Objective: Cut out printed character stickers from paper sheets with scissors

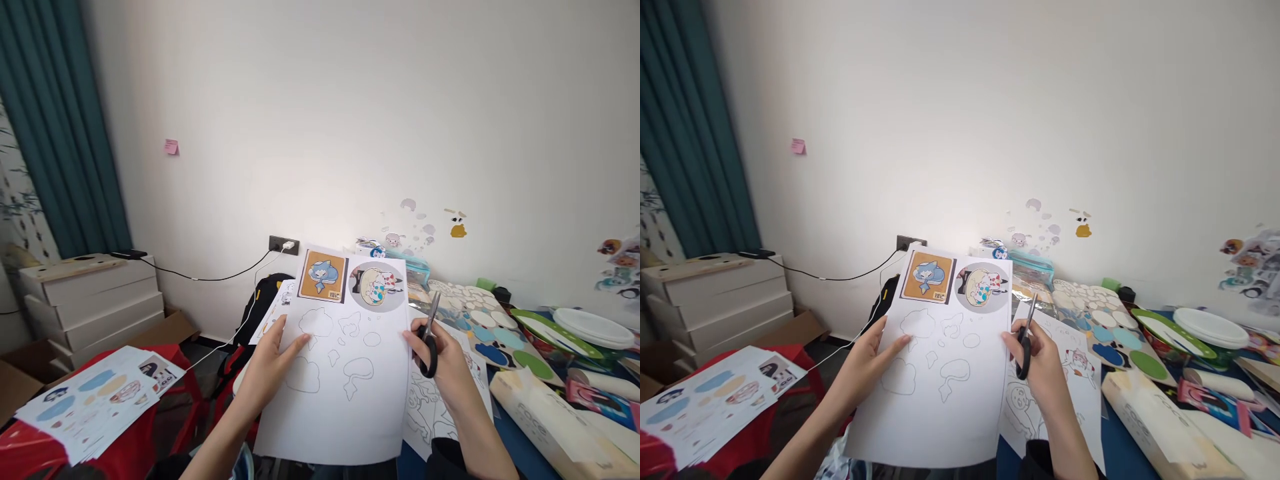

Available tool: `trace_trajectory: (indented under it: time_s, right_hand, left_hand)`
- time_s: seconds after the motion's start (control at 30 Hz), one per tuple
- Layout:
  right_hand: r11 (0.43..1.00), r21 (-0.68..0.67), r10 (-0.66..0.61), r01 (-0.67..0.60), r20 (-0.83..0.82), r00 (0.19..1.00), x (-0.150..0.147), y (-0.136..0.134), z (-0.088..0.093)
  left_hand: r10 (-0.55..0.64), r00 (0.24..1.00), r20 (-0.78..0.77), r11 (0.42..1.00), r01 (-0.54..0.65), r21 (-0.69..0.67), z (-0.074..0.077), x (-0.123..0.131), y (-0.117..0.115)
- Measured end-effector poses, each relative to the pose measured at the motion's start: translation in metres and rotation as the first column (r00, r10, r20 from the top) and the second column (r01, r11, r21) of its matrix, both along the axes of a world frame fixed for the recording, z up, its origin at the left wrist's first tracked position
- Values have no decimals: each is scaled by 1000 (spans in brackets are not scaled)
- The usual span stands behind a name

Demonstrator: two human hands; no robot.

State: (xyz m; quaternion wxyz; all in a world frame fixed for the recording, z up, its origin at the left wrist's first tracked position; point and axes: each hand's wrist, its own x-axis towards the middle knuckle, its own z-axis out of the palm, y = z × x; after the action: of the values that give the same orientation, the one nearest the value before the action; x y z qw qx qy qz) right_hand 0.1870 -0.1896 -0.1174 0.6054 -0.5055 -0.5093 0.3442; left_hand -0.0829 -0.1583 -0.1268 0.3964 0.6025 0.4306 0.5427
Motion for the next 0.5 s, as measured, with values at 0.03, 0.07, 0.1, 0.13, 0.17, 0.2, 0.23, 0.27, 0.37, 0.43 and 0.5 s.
trace_trajectory:
  time_s: [0.03, 0.07, 0.1, 0.13, 0.17, 0.2, 0.23, 0.27, 0.37, 0.43, 0.5]
  right_hand:
    - [1000, -4, 3, -3, -10, 1000, 3, 0, -1]
    - [1000, -12, -4, 4, -38, 999, 6, 0, -3]
    - [999, -27, -22, 20, -79, 997, 10, 0, -5]
    - [998, -45, -51, 46, -121, 991, 15, -2, -7]
    - [995, -61, -84, 75, -160, 984, 20, -4, -9]
    - [992, -72, -112, 100, -191, 975, 25, -7, -11]
    - [990, -79, -132, 117, -213, 968, 31, -10, -14]
    - [987, -83, -150, 135, -227, 962, 36, -13, -16]
    - [977, -110, -206, 184, -235, 950, 52, -19, -27]
    - [970, -128, -231, 206, -226, 946, 61, -21, -35]
    - [967, -126, -247, 223, -221, 944, 69, -21, -44]
  left_hand:
    - [8, 1000, 1, 1000, -8, 2, 1, -5, 2]
    - [25, 999, 19, 1000, -25, -12, 2, -13, 5]
    - [49, 998, 49, 998, -47, -39, 5, -22, 9]
    - [73, 994, 84, 995, -67, -73, 7, -32, 13]
    - [101, 988, 119, 990, -88, -106, 10, -44, 19]
    - [127, 981, 145, 984, -106, -144, 13, -57, 26]
    - [153, 975, 161, 977, -125, -172, 15, -71, 34]
    - [160, 974, 160, 971, -127, -201, 16, -83, 43]
    - [112, 986, 120, 954, -73, -291, 10, -113, 75]
    - [85, 992, 93, 942, -50, -332, -1, -121, 96]
    - [78, 995, 69, 931, -48, -362, -16, -123, 116]
